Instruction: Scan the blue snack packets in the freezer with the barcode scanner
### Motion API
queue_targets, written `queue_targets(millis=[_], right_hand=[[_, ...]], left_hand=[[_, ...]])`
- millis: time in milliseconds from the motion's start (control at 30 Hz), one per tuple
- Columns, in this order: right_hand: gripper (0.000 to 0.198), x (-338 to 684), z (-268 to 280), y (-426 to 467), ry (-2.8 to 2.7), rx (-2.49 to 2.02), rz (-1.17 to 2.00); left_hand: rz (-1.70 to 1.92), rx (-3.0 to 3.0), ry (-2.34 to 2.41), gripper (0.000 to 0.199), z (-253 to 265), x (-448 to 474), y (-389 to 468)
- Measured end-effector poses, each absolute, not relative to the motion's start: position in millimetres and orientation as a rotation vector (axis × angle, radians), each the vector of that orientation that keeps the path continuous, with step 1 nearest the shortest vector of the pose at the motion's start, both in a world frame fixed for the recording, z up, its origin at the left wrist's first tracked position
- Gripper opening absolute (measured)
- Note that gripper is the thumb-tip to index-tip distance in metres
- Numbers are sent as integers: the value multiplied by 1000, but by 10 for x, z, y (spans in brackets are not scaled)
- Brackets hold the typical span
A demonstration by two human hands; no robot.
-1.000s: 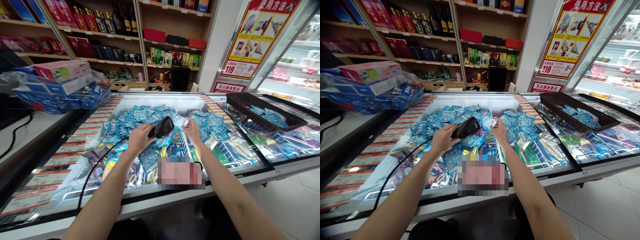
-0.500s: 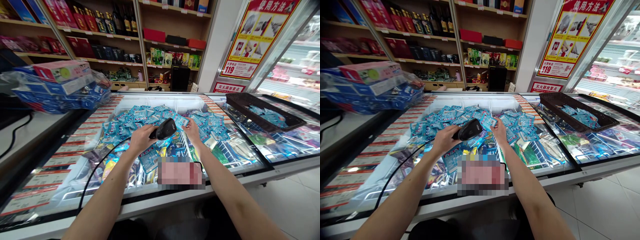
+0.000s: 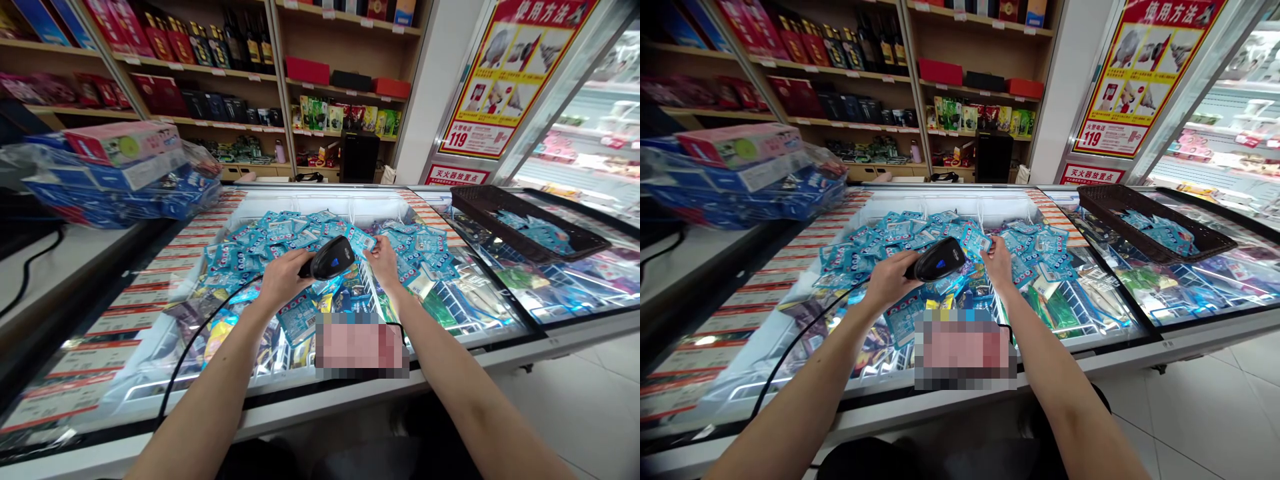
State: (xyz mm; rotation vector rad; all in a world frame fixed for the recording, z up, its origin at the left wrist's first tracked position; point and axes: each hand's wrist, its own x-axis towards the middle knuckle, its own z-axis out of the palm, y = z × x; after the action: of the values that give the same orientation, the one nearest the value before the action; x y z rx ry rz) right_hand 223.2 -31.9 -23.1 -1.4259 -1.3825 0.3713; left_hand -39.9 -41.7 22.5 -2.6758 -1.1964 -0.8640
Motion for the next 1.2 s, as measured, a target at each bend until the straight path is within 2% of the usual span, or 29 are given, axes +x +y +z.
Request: queue_targets(millis=[267,467,967,1200], right_hand=[[41,2226,-221,-337,-1391,-1416,323],[54,2404,-153,-376,-1396,-1615,28],[51,2972,-104,-417,-1051,-2019,-381],[38,2842,-76,-442,-1279,-2090,-439]], left_hand=[[-795,-2572,-1216,40,239,-491,-393],[-708,-2422,-1261,34,231,-643,-313],[-726,-2313,-1365,35,186,-719,-254],[-680,-2265,-1426,34,175,-736,-236]])
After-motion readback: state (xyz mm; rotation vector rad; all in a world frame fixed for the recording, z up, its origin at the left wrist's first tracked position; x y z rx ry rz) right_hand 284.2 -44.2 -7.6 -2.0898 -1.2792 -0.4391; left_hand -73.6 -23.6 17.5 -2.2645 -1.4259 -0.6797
